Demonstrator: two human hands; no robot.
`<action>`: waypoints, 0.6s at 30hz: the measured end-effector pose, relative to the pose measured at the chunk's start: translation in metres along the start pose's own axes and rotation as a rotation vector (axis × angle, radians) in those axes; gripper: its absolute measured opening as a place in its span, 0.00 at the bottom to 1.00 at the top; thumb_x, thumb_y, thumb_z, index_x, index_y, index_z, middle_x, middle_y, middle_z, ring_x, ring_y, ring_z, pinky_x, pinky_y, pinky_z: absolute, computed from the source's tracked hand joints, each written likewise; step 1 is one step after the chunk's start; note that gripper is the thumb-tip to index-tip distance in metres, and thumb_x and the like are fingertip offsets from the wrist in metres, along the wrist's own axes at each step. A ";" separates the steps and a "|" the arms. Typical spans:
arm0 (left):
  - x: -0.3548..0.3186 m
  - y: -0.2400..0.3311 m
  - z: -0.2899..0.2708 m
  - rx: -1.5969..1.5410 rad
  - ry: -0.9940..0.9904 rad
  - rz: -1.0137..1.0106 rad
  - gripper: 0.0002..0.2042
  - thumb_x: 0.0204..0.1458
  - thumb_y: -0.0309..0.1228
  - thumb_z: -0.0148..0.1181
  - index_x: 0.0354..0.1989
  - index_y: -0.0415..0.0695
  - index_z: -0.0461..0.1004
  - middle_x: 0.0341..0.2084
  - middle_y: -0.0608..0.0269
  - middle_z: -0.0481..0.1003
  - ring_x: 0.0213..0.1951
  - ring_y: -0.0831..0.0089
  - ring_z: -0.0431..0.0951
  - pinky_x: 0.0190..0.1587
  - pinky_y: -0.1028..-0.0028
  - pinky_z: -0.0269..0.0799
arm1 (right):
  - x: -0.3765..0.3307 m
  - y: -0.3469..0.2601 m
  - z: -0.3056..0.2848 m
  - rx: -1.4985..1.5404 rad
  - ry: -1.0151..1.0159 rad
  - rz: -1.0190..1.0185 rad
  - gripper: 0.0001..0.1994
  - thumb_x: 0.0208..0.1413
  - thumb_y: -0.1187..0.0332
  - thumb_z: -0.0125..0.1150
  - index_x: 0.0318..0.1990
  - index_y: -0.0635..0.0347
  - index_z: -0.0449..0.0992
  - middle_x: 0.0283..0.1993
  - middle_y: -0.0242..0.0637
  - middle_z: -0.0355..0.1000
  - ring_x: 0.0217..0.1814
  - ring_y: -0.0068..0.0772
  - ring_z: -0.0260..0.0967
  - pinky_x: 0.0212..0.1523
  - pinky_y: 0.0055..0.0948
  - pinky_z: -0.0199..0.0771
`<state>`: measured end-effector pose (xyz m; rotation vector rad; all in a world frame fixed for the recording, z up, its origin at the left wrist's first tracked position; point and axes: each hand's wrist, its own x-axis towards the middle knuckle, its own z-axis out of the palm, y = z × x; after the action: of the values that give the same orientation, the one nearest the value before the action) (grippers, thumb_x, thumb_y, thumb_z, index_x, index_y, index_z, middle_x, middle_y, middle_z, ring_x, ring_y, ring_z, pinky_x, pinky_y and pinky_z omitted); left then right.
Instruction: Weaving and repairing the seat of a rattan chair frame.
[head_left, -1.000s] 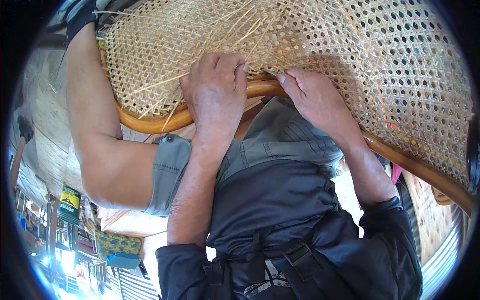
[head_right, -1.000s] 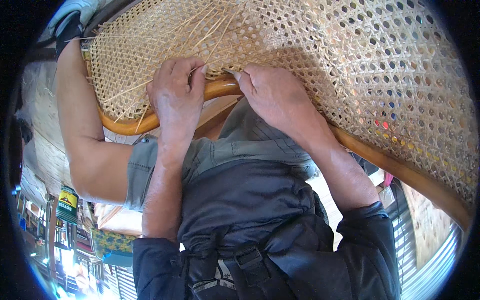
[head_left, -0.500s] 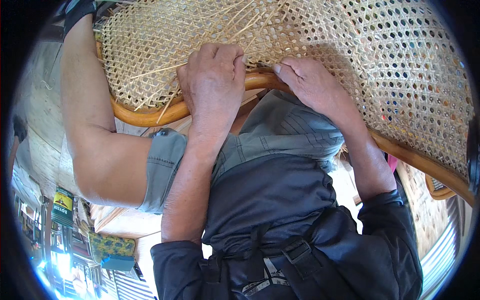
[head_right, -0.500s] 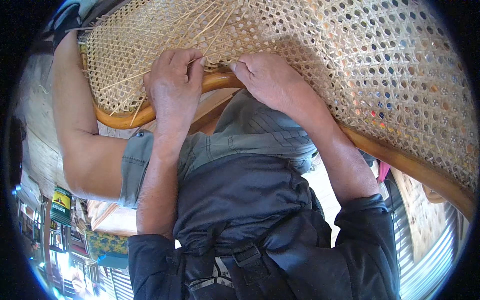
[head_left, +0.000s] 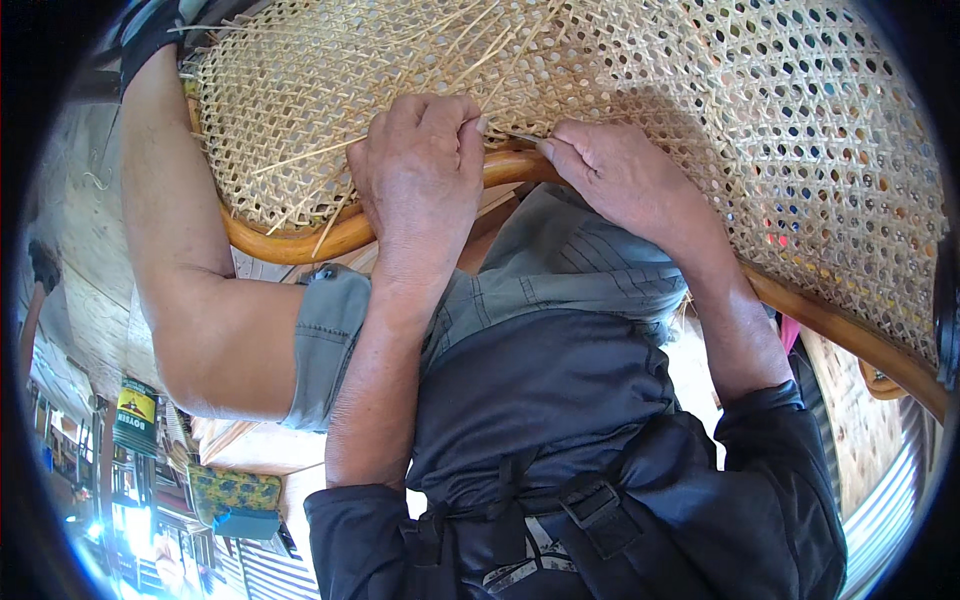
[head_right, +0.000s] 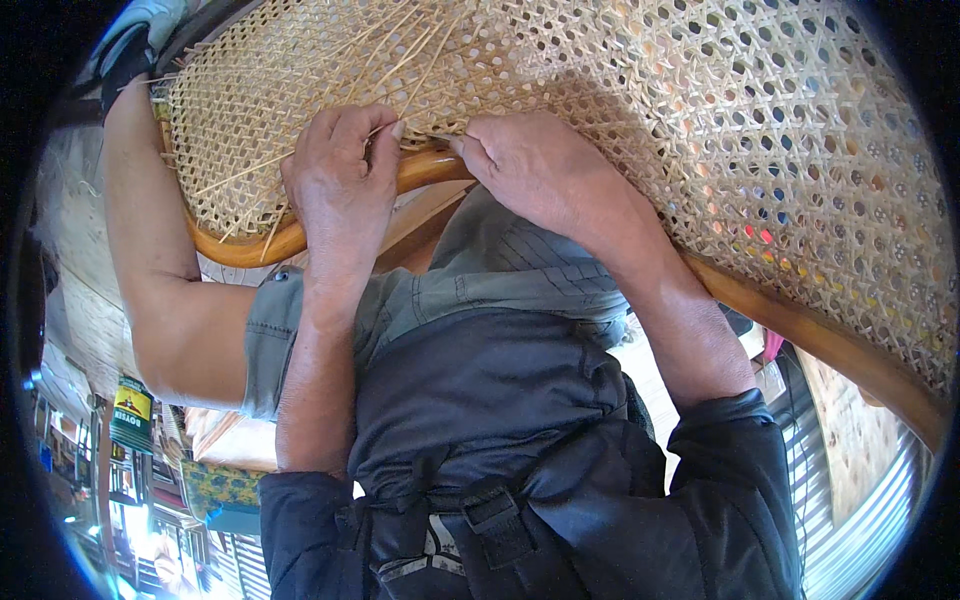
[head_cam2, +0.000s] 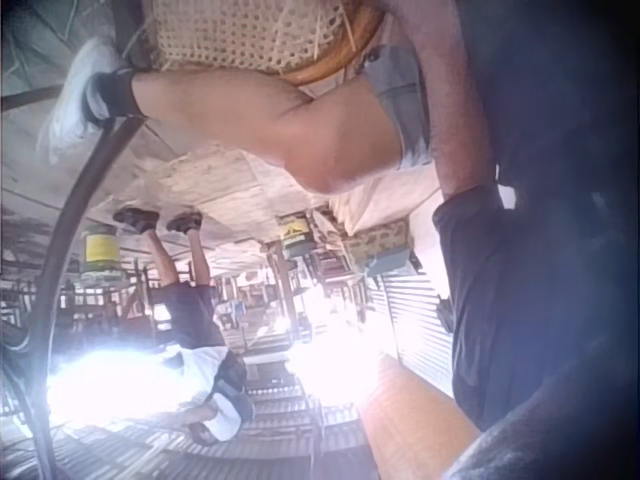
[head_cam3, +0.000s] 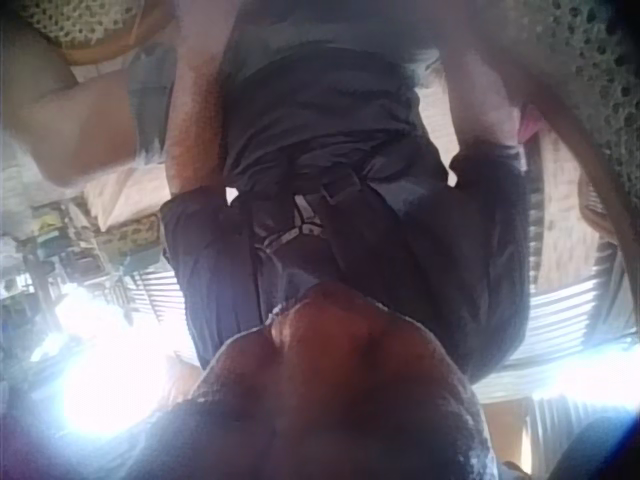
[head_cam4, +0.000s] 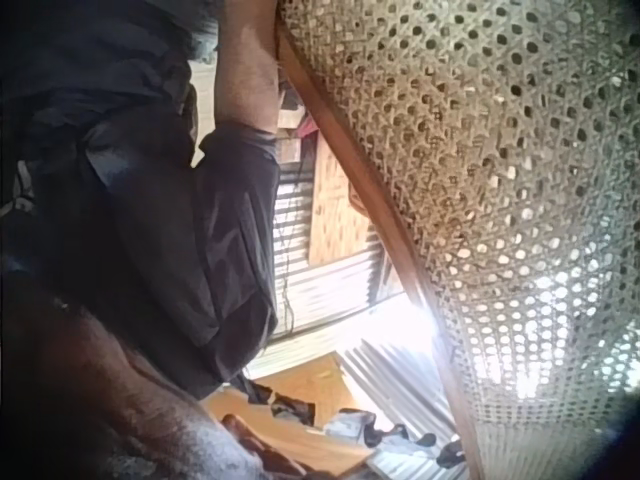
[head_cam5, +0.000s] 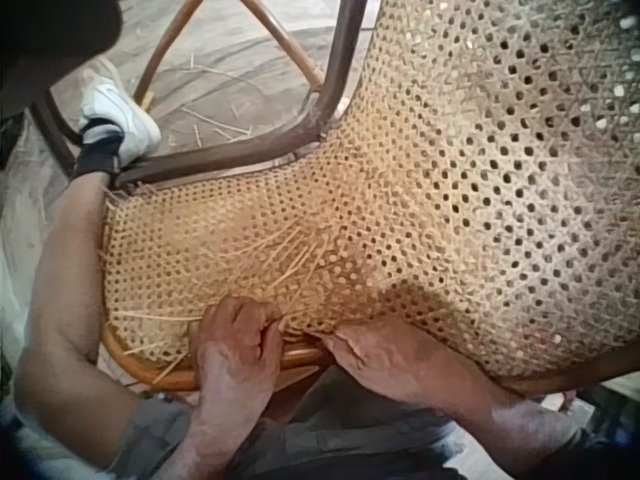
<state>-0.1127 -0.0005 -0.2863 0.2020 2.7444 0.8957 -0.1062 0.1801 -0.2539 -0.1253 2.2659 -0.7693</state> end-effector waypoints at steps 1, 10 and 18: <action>0.000 0.000 0.000 0.002 -0.002 0.000 0.04 0.45 0.31 0.60 0.31 0.51 0.75 0.31 0.67 0.72 0.37 0.66 0.72 0.39 0.65 0.62 | 0.000 0.000 -0.001 0.003 -0.001 0.000 0.17 0.60 0.61 0.43 0.28 0.67 0.70 0.26 0.55 0.68 0.30 0.56 0.68 0.34 0.47 0.68; 0.001 0.000 -0.002 0.017 -0.018 0.005 0.04 0.45 0.31 0.60 0.31 0.50 0.75 0.30 0.67 0.72 0.37 0.66 0.72 0.38 0.65 0.61 | -0.001 -0.005 -0.003 0.006 -0.025 0.022 0.17 0.60 0.61 0.44 0.28 0.66 0.70 0.26 0.55 0.69 0.31 0.56 0.69 0.35 0.47 0.70; 0.003 0.001 -0.004 -0.051 -0.041 -0.010 0.05 0.44 0.31 0.61 0.30 0.50 0.75 0.30 0.67 0.72 0.37 0.66 0.72 0.38 0.65 0.62 | -0.004 -0.007 0.009 0.037 0.030 0.172 0.17 0.59 0.62 0.44 0.29 0.68 0.71 0.25 0.56 0.70 0.30 0.56 0.71 0.33 0.47 0.71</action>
<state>-0.1164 -0.0017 -0.2833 0.1949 2.6796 0.9477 -0.0980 0.1713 -0.2532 0.0975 2.2548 -0.7252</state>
